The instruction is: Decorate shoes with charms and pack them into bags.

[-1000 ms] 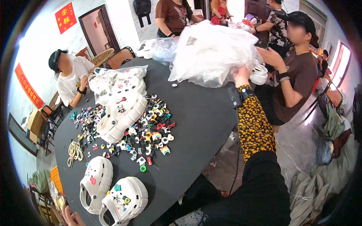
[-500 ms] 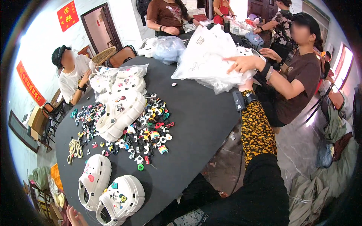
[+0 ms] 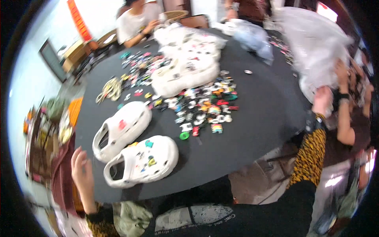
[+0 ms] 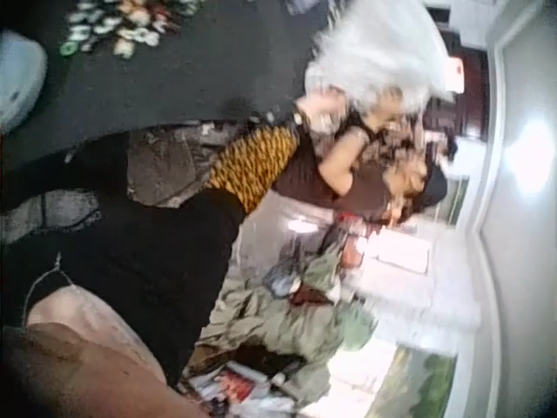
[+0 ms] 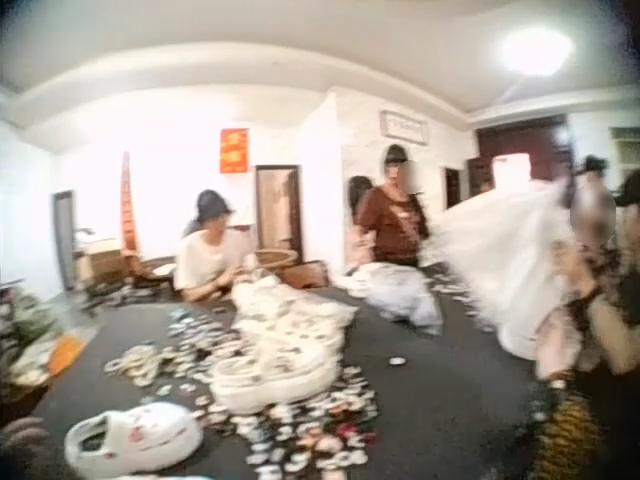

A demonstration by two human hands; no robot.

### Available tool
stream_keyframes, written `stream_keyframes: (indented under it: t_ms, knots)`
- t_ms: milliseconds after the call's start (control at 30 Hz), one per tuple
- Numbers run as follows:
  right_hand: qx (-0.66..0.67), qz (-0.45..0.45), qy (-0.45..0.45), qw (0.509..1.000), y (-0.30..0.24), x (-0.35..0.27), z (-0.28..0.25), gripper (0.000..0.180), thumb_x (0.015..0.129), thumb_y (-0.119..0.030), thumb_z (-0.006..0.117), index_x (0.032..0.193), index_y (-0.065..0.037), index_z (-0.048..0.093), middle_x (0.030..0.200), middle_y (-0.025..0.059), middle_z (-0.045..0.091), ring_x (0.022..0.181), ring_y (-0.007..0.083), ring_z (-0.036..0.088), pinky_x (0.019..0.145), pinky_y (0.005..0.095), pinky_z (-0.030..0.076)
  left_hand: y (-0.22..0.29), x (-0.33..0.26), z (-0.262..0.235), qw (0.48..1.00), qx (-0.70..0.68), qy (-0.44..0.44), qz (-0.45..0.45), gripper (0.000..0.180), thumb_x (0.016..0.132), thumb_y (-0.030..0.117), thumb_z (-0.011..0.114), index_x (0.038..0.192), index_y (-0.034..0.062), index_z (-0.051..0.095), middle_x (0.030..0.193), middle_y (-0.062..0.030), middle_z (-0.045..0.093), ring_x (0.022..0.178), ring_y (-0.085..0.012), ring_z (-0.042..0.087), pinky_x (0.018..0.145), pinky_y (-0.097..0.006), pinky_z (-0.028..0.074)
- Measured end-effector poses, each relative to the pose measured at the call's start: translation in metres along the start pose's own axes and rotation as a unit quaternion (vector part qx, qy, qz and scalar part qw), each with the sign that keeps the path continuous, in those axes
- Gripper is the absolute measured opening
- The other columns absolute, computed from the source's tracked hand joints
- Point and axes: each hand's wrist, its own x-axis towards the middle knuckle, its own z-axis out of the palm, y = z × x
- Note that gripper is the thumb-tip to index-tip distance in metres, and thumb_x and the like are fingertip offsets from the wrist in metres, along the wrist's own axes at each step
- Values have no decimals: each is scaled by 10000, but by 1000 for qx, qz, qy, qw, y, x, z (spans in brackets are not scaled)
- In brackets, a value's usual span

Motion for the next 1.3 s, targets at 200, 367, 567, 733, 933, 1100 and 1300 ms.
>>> stream_keyframes:
  t_ms: [200,367,567,733,933,1100,1300]
  knots:
    - [79,52,260,961,38,-3,-14,307,943,-44,470,1249,-19,471,1073,110,600,982,215,616,825,354,518,18,-8,-14,1000,-7,12,-9,257,863,-42,556,1113,-14,608,1268,-136,573,1032,-206,609,814,-303,506]
    - [82,143,127,978,71,-16,99,345,900,15,500,1239,-46,485,1016,100,606,859,200,613,745,382,519,47,-15,-4,999,-24,-19,31,224,840,2,596,1061,-21,626,1169,-158,625,1004,-232,627,821,-317,509]
    - [48,178,-110,977,40,-137,374,287,868,-4,600,1148,49,576,964,142,633,746,154,555,614,303,461,76,-20,19,995,-65,-81,0,233,840,66,637,1055,-21,617,1103,-157,640,1008,-291,622,891,-346,478]
    - [-29,139,-322,936,15,-212,488,187,879,-50,590,1044,7,658,876,84,667,663,93,573,579,237,483,90,-18,27,997,-34,-46,49,262,810,63,685,1056,14,611,1058,-131,616,958,-311,572,832,-376,463]
    - [-82,177,-484,853,24,-270,540,213,916,-37,556,1103,0,651,941,38,672,747,71,596,679,213,495,96,-23,31,988,-113,-106,4,315,813,127,727,1072,-1,601,808,-112,604,704,-259,576,669,-362,466]
    - [-106,213,-502,831,55,-279,539,215,909,-38,563,1097,23,647,922,35,663,756,61,590,691,209,497,97,-17,27,985,-114,-127,-16,278,824,111,701,1054,-13,607,800,-101,609,687,-218,573,655,-330,471]
    - [-173,228,-441,851,98,-270,515,189,881,-25,575,1049,13,654,902,20,663,767,58,595,688,213,493,83,1,26,996,-63,-51,-39,356,845,77,650,1174,-9,544,1276,-203,522,1171,-376,508,981,-423,409]
